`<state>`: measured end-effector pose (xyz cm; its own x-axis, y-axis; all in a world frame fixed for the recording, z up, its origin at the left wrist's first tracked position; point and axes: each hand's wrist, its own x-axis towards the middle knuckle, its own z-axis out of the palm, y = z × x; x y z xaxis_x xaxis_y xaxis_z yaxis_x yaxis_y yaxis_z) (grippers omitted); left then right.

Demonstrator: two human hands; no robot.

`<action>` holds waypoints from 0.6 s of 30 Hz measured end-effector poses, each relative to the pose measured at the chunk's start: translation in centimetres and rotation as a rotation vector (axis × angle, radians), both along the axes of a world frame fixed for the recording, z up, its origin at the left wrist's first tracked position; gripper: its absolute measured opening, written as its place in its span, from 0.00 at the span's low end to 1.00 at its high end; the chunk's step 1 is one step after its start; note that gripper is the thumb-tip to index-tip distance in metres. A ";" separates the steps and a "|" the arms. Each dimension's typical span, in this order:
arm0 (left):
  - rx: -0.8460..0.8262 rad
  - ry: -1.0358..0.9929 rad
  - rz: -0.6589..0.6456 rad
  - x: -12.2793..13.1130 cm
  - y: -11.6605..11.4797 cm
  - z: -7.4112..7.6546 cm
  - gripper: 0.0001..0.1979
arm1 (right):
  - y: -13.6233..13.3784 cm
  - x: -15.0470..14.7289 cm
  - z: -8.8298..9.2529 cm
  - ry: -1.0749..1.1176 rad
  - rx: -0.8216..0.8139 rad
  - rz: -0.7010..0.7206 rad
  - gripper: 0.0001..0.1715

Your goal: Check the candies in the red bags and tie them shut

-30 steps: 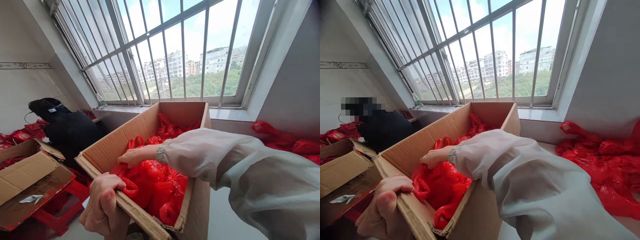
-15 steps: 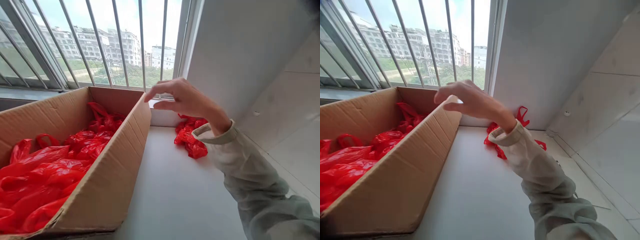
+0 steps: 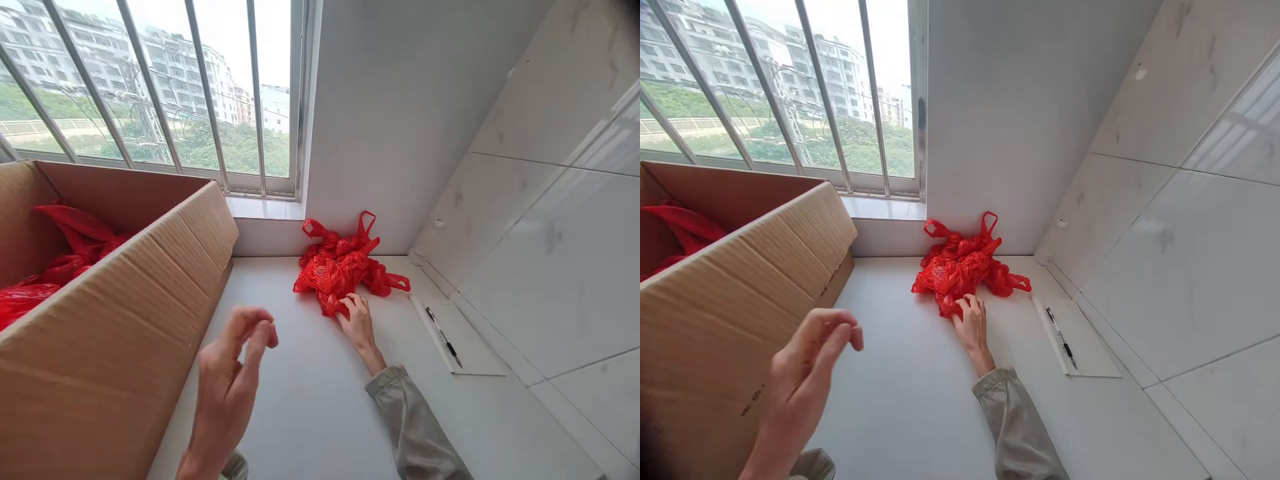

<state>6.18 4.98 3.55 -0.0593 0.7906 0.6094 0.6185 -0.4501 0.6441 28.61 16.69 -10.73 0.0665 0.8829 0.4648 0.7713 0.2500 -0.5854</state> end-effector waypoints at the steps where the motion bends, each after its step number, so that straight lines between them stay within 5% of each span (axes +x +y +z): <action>1: -0.094 0.081 -0.095 0.7 1.4 -0.4 0.07 | -0.1 -0.6 -0.6 0.003 0.013 0.037 0.12; 3: -0.120 0.243 -0.238 1.7 3.9 -1.8 0.07 | -0.4 -1.6 -1.5 0.025 0.045 0.157 0.16; 7: -0.126 0.595 -0.295 2.3 8.0 -6.4 0.24 | -0.9 -2.2 -2.4 0.164 0.054 0.360 0.17; 11: -0.096 0.694 -0.280 2.3 9.9 -10.0 0.31 | -1.3 -1.6 -1.6 0.484 -0.047 0.413 0.15; 14: -0.094 0.681 -0.267 2.3 10.1 -10.3 0.28 | -1.4 -1.0 -0.4 0.671 -0.161 0.413 0.14; 18: -0.201 0.621 -0.230 1.6 10.1 -8.9 0.16 | -0.6 -0.9 1.2 0.658 -0.212 0.372 0.14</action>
